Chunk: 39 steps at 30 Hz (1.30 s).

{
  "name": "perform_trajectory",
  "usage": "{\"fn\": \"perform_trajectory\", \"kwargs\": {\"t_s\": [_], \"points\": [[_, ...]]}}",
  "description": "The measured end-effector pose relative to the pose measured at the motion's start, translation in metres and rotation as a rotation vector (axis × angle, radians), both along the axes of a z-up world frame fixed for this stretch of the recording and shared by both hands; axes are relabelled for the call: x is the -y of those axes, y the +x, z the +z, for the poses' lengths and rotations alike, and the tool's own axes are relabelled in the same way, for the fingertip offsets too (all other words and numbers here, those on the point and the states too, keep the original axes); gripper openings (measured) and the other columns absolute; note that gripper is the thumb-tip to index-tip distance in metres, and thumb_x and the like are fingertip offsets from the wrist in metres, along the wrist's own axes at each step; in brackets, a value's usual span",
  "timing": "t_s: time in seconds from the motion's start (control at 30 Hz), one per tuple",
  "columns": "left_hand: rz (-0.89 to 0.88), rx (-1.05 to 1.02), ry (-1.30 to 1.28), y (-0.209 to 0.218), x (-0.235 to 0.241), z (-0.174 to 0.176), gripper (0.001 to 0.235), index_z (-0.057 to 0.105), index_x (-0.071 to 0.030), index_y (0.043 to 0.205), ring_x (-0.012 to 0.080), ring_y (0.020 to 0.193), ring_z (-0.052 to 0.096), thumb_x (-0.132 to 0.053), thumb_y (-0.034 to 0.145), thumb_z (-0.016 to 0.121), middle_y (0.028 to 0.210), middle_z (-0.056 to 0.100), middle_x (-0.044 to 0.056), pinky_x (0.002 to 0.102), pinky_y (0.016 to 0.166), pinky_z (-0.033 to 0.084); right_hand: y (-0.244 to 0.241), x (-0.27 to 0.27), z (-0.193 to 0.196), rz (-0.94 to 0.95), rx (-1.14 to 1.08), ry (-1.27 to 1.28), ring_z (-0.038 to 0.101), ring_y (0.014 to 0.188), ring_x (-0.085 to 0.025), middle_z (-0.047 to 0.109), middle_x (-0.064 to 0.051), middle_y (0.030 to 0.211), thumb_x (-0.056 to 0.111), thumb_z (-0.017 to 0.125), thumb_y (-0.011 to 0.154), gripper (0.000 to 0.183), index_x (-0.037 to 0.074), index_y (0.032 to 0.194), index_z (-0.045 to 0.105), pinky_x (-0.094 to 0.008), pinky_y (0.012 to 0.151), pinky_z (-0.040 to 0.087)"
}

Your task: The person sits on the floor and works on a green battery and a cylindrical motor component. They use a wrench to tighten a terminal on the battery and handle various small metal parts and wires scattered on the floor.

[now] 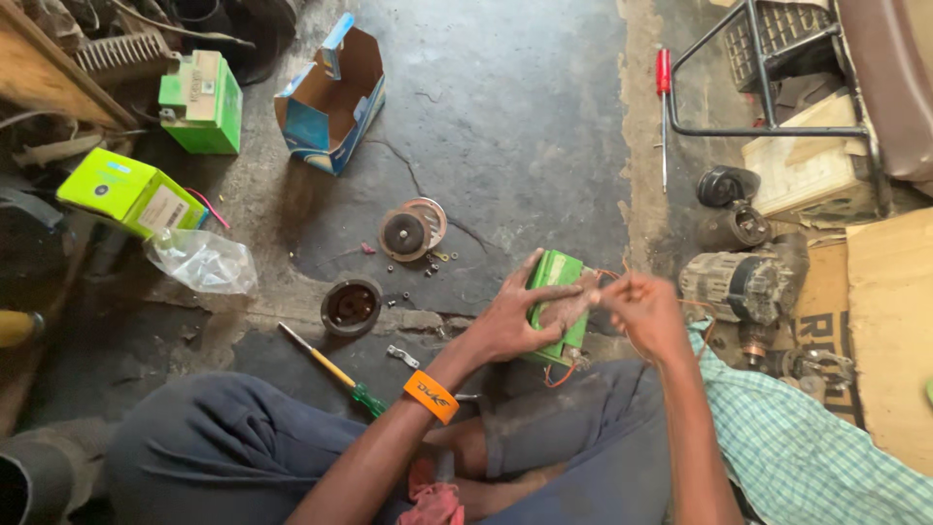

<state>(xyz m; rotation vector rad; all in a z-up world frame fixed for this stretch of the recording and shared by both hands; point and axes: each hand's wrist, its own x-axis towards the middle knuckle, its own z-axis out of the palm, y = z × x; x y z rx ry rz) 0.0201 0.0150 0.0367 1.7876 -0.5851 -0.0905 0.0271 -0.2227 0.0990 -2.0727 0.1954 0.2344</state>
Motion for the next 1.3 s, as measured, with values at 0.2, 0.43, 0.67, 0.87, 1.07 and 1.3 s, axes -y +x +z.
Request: {"fn": "perform_trajectory", "kwargs": {"t_s": [0.2, 0.43, 0.67, 0.87, 1.07, 1.3], "points": [[0.017, 0.009, -0.021, 0.002, 0.001, 0.003, 0.063, 0.067, -0.03, 0.138, 0.0486, 0.156, 0.022, -0.034, 0.076, 0.075, 0.164, 0.023, 0.038, 0.051, 0.123, 0.029, 0.014, 0.013, 0.002, 0.119, -0.129, 0.208, 0.056, 0.055, -0.009, 0.066, -0.001, 0.068, 0.014, 0.083, 0.083, 0.015, 0.003, 0.083, 0.073, -0.025, 0.049, 0.042], [-0.008, -0.017, -0.042, -0.004, 0.006, 0.005, 0.064, 0.067, -0.029, 0.139, 0.0494, 0.155, 0.022, -0.035, 0.076, 0.075, 0.164, 0.021, 0.039, 0.051, 0.123, 0.028, -0.011, 0.029, 0.003, -0.083, 0.019, -0.129, 0.056, 0.052, -0.01, 0.065, -0.004, 0.063, 0.018, 0.083, 0.083, 0.019, 0.002, 0.082, 0.072, -0.025, 0.047, 0.044], [0.005, -0.019, -0.023, 0.001, 0.001, 0.0, 0.063, 0.067, -0.03, 0.138, 0.0474, 0.158, 0.02, -0.033, 0.076, 0.075, 0.163, 0.027, 0.036, 0.051, 0.123, 0.028, 0.002, 0.006, -0.007, 0.02, -0.102, 0.116, 0.057, 0.052, -0.007, 0.066, -0.001, 0.064, 0.016, 0.083, 0.079, 0.018, 0.002, 0.082, 0.073, -0.024, 0.047, 0.042], [0.009, -0.005, -0.027, -0.001, 0.001, 0.008, 0.064, 0.067, -0.03, 0.138, 0.047, 0.157, 0.02, -0.033, 0.075, 0.074, 0.163, 0.025, 0.037, 0.051, 0.123, 0.029, 0.016, 0.02, 0.004, 0.064, -0.182, 0.093, 0.055, 0.05, -0.009, 0.063, -0.001, 0.06, 0.015, 0.084, 0.079, 0.016, 0.003, 0.084, 0.074, -0.025, 0.044, 0.041], [0.03, 0.004, -0.045, -0.007, 0.004, -0.002, 0.065, 0.065, -0.029, 0.139, 0.0477, 0.152, 0.027, -0.035, 0.075, 0.075, 0.166, 0.021, 0.037, 0.05, 0.122, 0.03, 0.0, 0.014, 0.001, -0.14, 0.197, -0.407, 0.06, 0.058, -0.009, 0.066, 0.0, 0.067, 0.021, 0.085, 0.084, 0.024, 0.002, 0.083, 0.07, -0.023, 0.054, 0.046], [0.021, 0.01, -0.017, -0.001, 0.0, 0.0, 0.065, 0.066, -0.028, 0.14, 0.0471, 0.156, 0.024, -0.033, 0.075, 0.074, 0.165, 0.022, 0.037, 0.05, 0.123, 0.03, -0.017, -0.004, 0.002, 0.042, 0.118, 0.181, 0.062, 0.068, -0.006, 0.067, -0.001, 0.082, 0.011, 0.072, 0.092, 0.012, 0.004, 0.099, 0.065, -0.023, 0.058, 0.047]]}}
